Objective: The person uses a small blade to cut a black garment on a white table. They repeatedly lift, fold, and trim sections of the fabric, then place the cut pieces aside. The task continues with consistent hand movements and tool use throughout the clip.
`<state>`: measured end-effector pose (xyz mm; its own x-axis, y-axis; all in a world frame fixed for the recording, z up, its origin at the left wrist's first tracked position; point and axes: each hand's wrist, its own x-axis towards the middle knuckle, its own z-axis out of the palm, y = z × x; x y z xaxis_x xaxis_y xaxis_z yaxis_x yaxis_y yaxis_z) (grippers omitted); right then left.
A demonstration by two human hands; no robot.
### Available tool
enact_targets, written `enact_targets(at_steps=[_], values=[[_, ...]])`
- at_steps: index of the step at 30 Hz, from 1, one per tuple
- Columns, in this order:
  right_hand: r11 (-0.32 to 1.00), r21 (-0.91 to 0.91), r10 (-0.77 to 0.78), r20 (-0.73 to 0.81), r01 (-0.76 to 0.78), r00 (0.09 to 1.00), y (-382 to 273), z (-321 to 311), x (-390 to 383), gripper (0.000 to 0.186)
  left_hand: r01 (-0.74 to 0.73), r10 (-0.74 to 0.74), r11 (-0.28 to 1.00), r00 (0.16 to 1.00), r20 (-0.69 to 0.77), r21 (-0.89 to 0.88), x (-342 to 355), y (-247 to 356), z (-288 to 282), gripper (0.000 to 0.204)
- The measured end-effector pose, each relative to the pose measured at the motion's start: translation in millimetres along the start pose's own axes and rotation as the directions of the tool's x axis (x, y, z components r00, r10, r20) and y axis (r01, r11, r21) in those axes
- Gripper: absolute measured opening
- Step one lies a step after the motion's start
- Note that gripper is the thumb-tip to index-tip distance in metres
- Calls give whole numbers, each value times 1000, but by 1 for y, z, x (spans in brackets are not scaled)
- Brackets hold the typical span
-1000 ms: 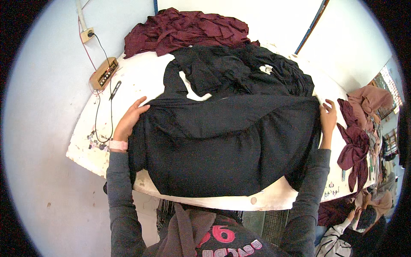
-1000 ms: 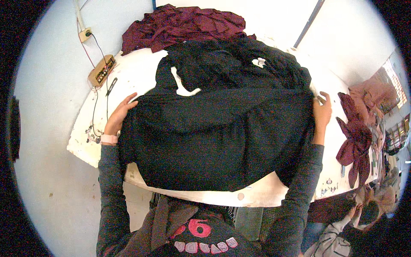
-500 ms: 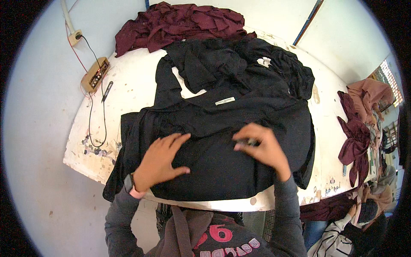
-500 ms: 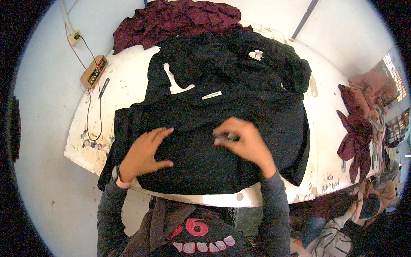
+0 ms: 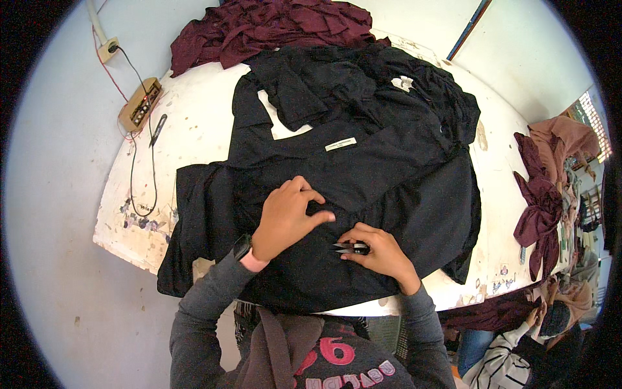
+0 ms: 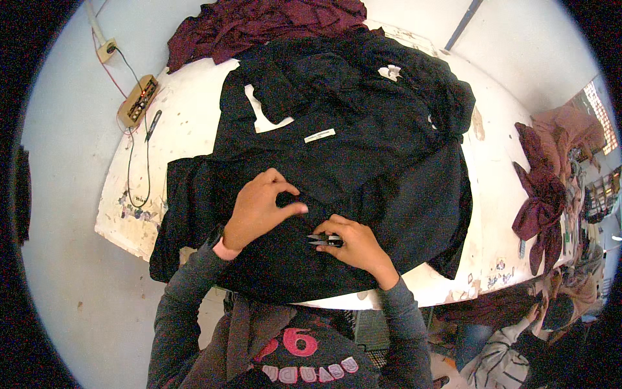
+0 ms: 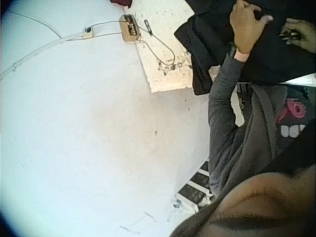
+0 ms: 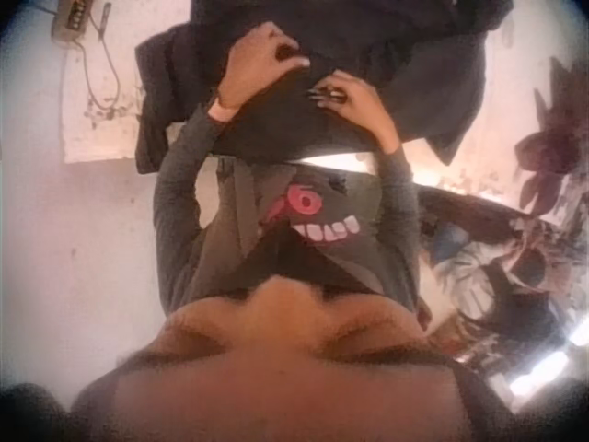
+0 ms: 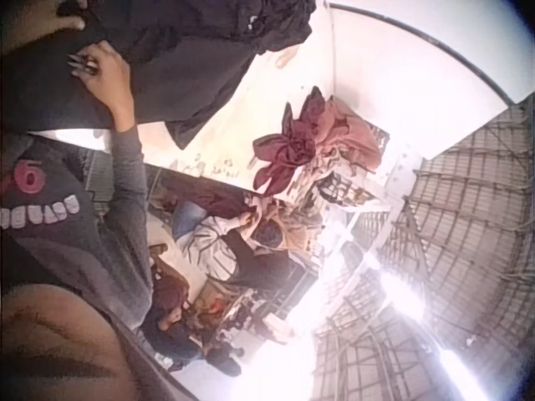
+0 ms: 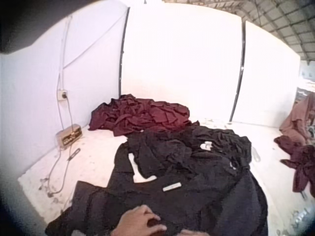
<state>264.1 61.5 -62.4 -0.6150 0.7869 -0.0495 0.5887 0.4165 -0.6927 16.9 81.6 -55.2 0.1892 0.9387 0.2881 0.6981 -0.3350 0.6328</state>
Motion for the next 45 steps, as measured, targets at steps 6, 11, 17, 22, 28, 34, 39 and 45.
enact_targets(at_steps=[6,11,17,22,28,34,39,45], values=[[999,43,-22,-37,24,999,6,4,-2,28,168,-179,912,984,6,-375,26,-42,8,21],[999,41,-8,-26,10,1000,0,0,-1,27,117,-213,846,969,-128,-520,21,-48,-40,22],[945,180,-266,-58,272,962,-37,8,41,27,54,-110,988,904,412,147,-31,-37,-102,38],[928,166,-308,-168,334,937,-72,48,99,34,-143,8,892,953,302,429,-57,-49,-113,57],[946,261,-188,-41,192,981,-73,40,105,28,-119,7,882,971,238,457,-55,-63,-131,54],[811,559,-81,-184,172,979,-69,-5,67,23,-218,219,976,976,19,-24,-49,-40,-130,49],[839,514,-68,-223,176,972,-66,-17,55,28,120,-127,699,991,42,-705,-58,-10,-93,48],[775,484,-283,-309,406,908,-94,3,65,27,235,-257,594,962,96,-769,-62,13,-83,44]])
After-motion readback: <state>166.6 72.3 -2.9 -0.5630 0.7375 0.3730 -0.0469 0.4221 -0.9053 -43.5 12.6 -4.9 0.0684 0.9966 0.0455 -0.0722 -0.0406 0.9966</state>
